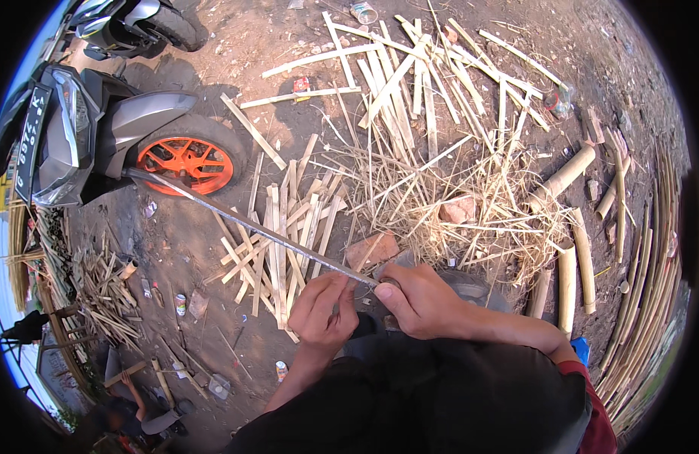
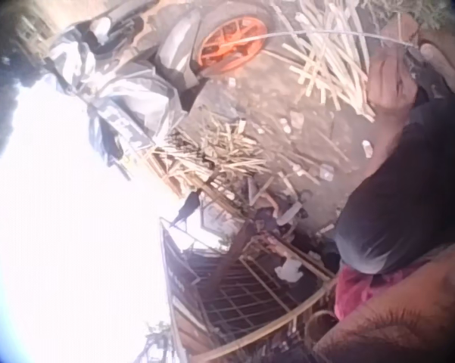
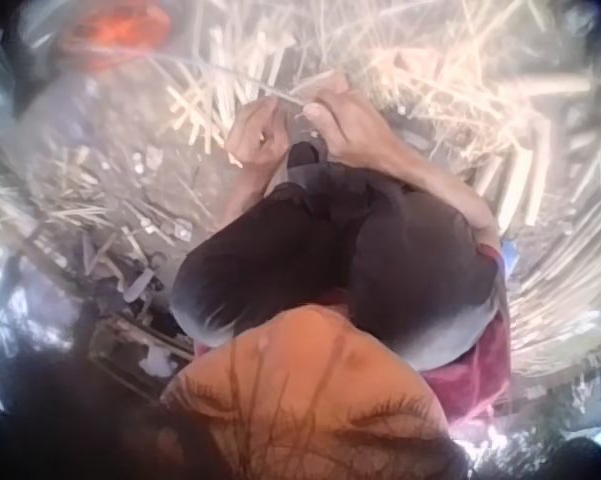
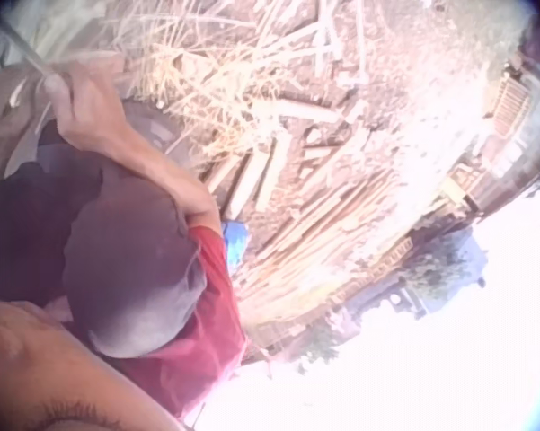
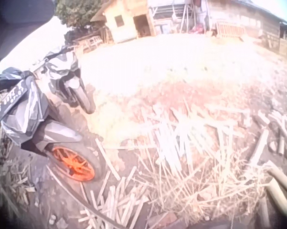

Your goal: The person shaves thin strips from a bamboo stick using a machete, working over a pile of wood shavings on the ground.

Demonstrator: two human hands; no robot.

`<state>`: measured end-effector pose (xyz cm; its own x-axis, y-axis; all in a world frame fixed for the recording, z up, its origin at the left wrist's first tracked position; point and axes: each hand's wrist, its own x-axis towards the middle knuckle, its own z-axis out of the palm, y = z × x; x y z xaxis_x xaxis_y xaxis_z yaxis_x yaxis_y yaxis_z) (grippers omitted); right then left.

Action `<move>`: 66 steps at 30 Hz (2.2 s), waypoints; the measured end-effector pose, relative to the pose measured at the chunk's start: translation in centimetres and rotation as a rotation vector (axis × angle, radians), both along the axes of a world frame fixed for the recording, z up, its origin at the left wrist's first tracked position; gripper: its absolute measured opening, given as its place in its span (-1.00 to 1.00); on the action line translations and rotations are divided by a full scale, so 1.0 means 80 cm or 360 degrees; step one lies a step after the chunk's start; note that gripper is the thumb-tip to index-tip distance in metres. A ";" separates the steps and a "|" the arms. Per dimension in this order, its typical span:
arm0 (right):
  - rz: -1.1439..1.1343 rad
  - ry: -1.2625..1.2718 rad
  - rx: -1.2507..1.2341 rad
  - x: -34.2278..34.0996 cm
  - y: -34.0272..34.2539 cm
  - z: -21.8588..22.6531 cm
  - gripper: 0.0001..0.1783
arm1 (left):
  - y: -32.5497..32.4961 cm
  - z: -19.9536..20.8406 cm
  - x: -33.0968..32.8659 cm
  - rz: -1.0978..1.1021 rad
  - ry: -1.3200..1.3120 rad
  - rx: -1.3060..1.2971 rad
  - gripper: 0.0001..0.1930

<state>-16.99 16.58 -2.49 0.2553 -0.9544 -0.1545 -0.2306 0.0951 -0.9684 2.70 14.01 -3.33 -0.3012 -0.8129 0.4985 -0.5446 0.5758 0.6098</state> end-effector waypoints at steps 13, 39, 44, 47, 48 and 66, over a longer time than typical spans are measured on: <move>-0.0084 0.0171 0.0244 -0.013 0.040 -0.046 -0.49 | 0.002 0.005 -0.005 0.0073 0.0005 -0.0022 -0.82; 0.0136 0.0444 0.0613 -0.035 0.050 -0.154 -0.30 | 0.008 -0.012 0.019 0.0260 -0.0065 0.0059 -0.85; 0.0036 0.0297 0.0494 -0.012 0.048 -0.177 -0.29 | 0.002 -0.011 0.022 0.0200 -0.0108 0.0079 -0.84; 0.0104 0.0667 0.0665 -0.048 0.070 -0.252 -0.28 | 0.006 -0.010 0.024 0.0158 -0.0095 0.0067 -0.84; 0.0132 0.0828 0.0728 -0.056 0.070 -0.263 -0.29 | 0.007 -0.008 0.022 0.0130 -0.0081 0.0050 -0.85; -0.0217 0.0115 0.0258 0.028 0.029 -0.205 -0.19 | 0.014 -0.033 0.015 0.0216 -0.0012 0.0046 -0.86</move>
<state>-14.72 18.92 -18.91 0.1081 -0.9405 -0.3220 -0.2731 0.2834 -0.9193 3.92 15.09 -5.93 -0.1913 -0.8603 0.4726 -0.6206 0.4790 0.6208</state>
